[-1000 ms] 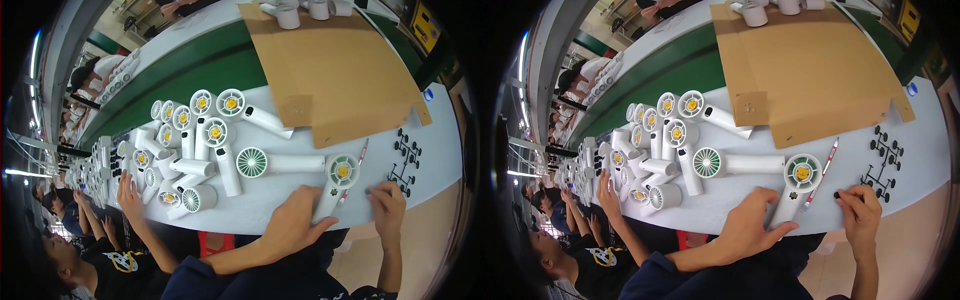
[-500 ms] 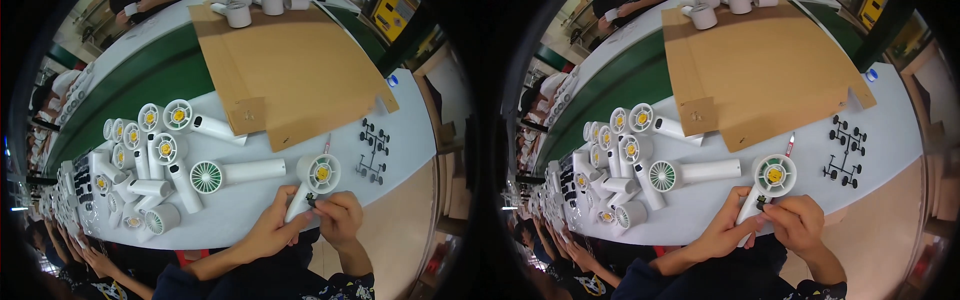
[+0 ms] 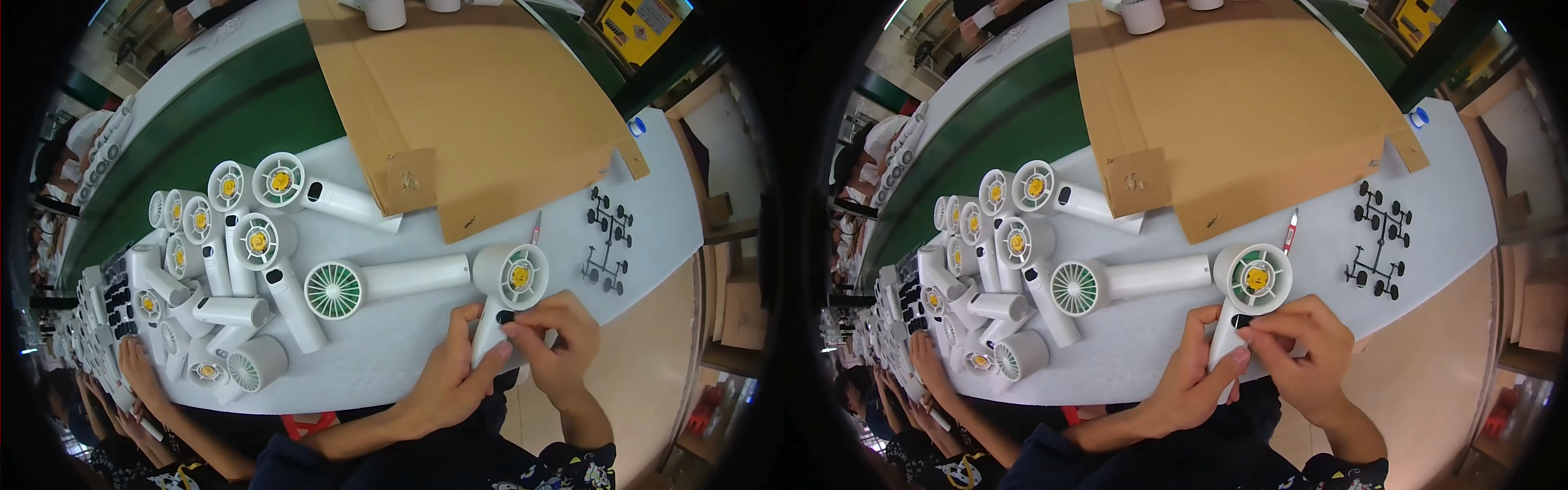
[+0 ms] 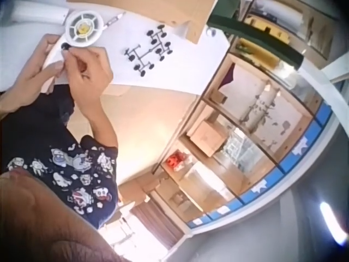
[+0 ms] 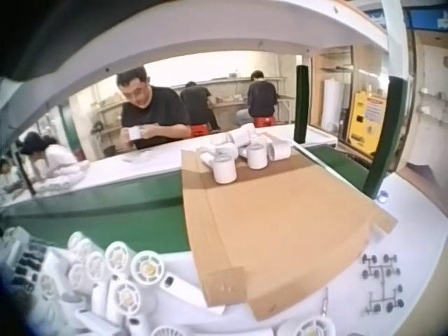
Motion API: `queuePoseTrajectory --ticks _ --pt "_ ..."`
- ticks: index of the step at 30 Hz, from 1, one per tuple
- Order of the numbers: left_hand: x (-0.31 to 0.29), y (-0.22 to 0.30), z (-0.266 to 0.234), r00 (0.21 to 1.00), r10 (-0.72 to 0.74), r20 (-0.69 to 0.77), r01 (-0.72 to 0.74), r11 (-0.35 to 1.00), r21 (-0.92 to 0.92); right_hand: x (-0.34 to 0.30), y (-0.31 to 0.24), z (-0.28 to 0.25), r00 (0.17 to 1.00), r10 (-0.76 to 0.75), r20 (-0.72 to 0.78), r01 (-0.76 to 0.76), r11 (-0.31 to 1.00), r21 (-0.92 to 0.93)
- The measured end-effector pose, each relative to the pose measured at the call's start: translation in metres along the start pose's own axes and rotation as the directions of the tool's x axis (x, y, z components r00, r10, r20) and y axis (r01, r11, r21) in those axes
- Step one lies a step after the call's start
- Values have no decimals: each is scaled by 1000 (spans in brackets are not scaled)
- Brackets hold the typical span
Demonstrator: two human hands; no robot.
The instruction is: The person assembles small portable fans by hand from plastic components on an electronics production line.
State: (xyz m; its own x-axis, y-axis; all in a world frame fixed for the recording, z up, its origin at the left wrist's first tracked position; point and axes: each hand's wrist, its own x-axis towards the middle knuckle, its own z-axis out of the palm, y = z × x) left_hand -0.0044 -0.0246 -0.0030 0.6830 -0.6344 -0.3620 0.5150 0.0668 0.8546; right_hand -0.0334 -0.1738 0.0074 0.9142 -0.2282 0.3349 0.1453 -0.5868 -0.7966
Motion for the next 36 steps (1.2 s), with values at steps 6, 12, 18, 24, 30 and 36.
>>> queuePoseTrajectory --ticks 6,12,18,24,30,36 --pt "-1 -2 -3 998 -31 48 35 996 -87 3 -9 2 904 419 83 -403 771 493" --pt "-10 10 -14 995 -53 83 71 972 -224 20 -2 -15 952 304 -43 -293 941 169" --pt "-17 11 -14 989 18 145 16 972 -235 43 14 -14 928 334 161 -215 838 -502" --pt "-19 13 -17 988 -35 153 73 965 -252 46 20 -29 750 583 311 -574 808 -131" --pt "-8 14 -13 965 -120 231 167 966 -195 10 -4 -54 692 675 256 -715 594 368" --pt "0 14 -10 956 -198 218 225 968 -110 -13 -34 -32 988 126 -90 -75 897 436"
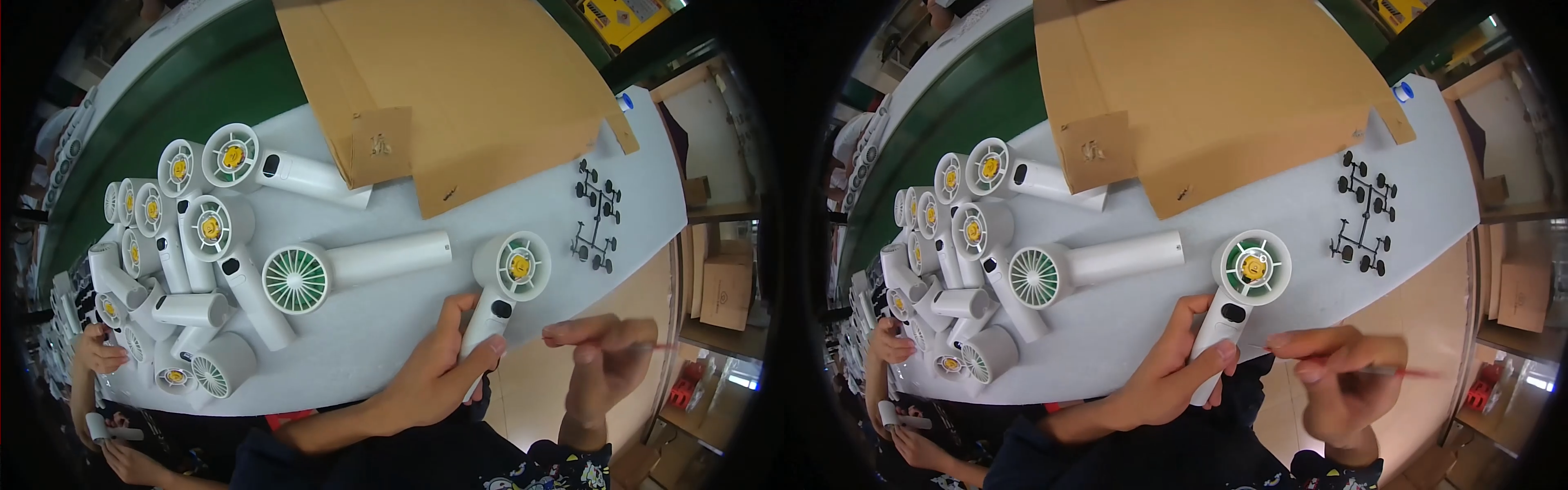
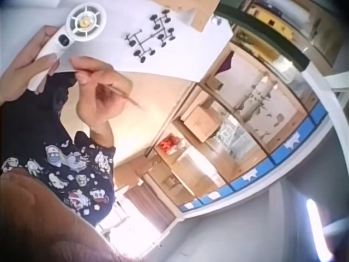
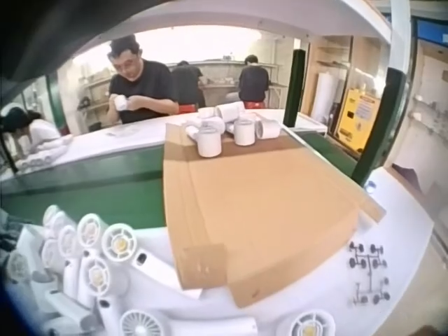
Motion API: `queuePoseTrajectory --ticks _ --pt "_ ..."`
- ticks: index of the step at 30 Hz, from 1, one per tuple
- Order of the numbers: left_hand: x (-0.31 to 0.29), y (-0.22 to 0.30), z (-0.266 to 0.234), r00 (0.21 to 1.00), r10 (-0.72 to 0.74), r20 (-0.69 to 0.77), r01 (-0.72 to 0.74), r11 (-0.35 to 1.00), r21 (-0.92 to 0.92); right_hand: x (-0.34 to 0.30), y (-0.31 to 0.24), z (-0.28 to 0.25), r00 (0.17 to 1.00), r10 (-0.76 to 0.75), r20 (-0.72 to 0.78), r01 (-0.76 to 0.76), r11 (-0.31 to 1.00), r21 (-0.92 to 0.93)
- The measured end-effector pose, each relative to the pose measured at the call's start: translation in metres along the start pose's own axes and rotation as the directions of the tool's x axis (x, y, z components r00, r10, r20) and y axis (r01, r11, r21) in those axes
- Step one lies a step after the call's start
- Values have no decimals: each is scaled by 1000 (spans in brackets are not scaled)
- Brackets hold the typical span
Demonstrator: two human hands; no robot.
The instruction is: The person assembles small portable fans by hand from plastic components on an electronics production line.
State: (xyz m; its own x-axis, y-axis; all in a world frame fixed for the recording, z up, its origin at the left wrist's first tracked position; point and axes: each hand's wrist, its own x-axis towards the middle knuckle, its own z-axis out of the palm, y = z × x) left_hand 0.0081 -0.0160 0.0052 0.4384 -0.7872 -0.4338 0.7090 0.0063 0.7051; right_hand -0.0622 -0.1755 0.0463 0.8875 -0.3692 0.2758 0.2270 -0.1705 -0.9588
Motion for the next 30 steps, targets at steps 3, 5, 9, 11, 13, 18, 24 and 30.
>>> queuePoseTrajectory --ticks 3,5,9,11,13,18,24,30 --pt "1 0 1 1000 16 -7 -16 1000 12 -4 2 5 994 -70 80 81 984 -156" --pt "2 -1 1 1000 23 -9 -23 1000 17 -2 4 6 994 -66 83 79 982 -170" --pt "4 -4 2 999 44 -9 -44 999 21 3 7 4 966 -121 229 195 922 -336" --pt "4 -3 2 999 36 -13 -36 999 40 6 7 3 941 -137 310 260 879 -401" --pt "4 -3 0 999 27 -16 -26 998 60 10 5 4 925 -123 359 277 865 -418" --pt "4 -7 1 997 77 -29 -73 990 122 11 -5 10 902 -91 422 325 787 -524" --pt "5 -11 4 984 157 -87 -122 941 317 3 11 12 903 -205 377 393 747 -536" --pt "3 -15 6 958 258 -122 -201 913 355 0 12 16 903 -232 363 405 740 -536"
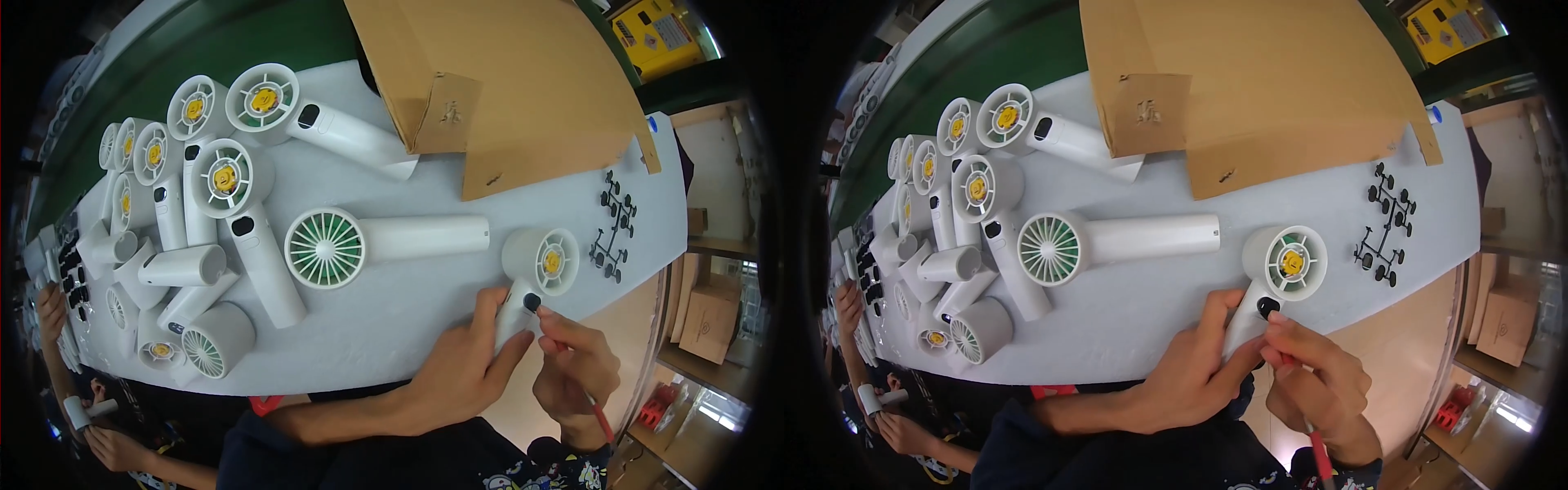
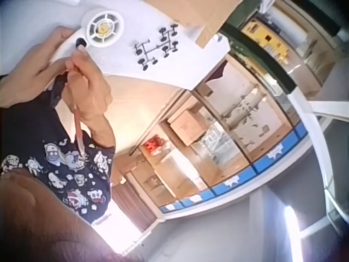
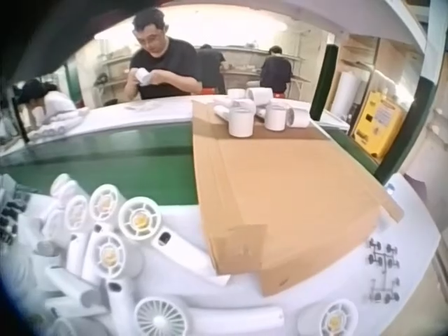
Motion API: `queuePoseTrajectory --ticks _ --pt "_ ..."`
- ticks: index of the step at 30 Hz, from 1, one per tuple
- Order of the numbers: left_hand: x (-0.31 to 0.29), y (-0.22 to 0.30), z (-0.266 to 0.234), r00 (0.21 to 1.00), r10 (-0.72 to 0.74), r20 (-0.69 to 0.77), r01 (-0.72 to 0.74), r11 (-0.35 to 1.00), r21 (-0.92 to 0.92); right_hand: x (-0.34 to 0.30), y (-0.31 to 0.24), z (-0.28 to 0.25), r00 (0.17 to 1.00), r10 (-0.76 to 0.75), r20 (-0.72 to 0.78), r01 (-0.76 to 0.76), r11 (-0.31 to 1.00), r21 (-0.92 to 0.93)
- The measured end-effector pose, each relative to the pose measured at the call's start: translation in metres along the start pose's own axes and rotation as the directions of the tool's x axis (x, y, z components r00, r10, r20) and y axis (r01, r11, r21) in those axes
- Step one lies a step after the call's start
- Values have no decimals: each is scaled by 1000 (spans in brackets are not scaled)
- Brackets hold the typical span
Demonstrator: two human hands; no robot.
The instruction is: The person assembles small portable fans by hand from plastic components on an electronics production line.
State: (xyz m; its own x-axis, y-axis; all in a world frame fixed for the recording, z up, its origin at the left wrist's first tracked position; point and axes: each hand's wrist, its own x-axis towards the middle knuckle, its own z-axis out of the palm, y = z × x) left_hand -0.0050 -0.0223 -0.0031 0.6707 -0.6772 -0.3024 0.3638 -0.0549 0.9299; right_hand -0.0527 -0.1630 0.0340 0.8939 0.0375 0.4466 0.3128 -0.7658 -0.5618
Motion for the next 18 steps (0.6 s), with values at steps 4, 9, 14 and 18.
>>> queuePoseTrajectory --ticks 4,9,14,18 --pt "2 -3 2 1000 14 -8 -14 1000 -23 -3 -1 3 999 -28 43 30 999 -32" --pt "1 -9 5 997 76 -30 -76 997 4 -3 -1 5 999 -26 33 28 998 -57" --pt "2 -14 6 987 144 -69 -143 989 25 -8 4 12 996 -78 -37 77 997 -21" --pt "2 -11 4 991 124 -56 -122 992 40 -7 4 11 999 -53 -9 52 996 -75"
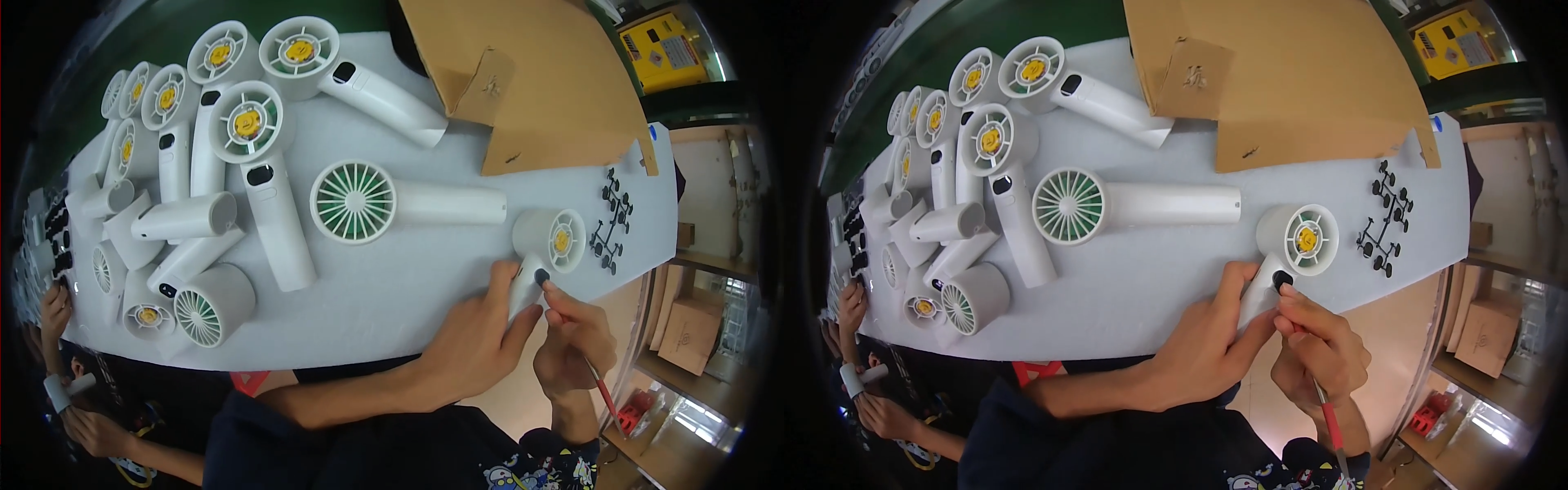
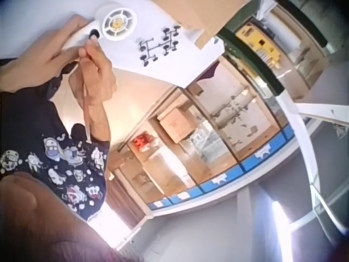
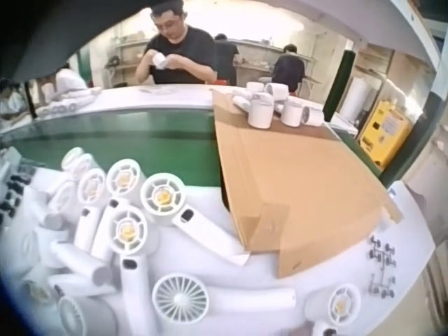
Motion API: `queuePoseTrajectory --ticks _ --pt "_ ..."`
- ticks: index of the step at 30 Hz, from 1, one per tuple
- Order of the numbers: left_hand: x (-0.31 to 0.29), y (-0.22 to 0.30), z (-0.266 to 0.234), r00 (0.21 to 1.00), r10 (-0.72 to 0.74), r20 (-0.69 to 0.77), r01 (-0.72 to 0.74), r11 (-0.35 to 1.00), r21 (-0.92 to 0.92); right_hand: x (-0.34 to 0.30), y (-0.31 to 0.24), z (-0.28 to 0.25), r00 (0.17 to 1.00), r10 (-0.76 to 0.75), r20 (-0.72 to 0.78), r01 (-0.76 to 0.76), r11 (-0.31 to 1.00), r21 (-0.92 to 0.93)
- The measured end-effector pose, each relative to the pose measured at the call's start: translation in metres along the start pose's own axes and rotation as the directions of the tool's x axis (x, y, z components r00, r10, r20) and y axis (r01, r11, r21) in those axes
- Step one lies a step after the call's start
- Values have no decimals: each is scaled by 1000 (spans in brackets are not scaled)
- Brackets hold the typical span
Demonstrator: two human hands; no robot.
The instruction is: The person assembles small portable fans by hand from plastic components on an electronics production line.
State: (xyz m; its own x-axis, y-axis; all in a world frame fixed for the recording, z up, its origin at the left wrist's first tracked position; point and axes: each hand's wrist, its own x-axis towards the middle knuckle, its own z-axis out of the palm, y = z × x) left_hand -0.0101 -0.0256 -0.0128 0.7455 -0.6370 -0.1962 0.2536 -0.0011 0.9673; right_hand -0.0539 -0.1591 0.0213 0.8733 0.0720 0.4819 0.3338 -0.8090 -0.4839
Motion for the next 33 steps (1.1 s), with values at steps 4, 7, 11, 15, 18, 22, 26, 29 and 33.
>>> queuePoseTrajectory --ticks 4,7,11,15,18,22,26,29,33 --pt "3 -1 -3 1000 -9 4 9 1000 -5 -2 7 3 999 -46 -9 46 998 -45" --pt "2 0 -8 999 -36 21 37 999 -38 -10 7 12 992 -36 -119 46 995 86" --pt "9 12 -12 981 -150 121 163 981 -106 11 -10 3 682 -184 -708 372 921 119" --pt "5 1 -13 986 -66 154 124 907 -401 14 5 -21 694 574 -435 -417 812 407" --pt "1 11 -20 958 -196 211 270 867 -419 1 33 -14 670 741 -50 -596 577 559" --pt "5 27 -22 939 -275 207 331 885 -327 3 39 -22 678 734 -19 -513 492 704" --pt "-2 25 -28 940 -274 203 327 894 -306 5 44 -29 714 701 13 -465 460 756" --pt "-5 24 -29 948 -244 202 298 903 -309 5 52 -32 672 739 56 -512 408 756" --pt "-5 24 -28 952 -239 193 298 873 -386 11 65 -31 718 676 165 -584 455 673"
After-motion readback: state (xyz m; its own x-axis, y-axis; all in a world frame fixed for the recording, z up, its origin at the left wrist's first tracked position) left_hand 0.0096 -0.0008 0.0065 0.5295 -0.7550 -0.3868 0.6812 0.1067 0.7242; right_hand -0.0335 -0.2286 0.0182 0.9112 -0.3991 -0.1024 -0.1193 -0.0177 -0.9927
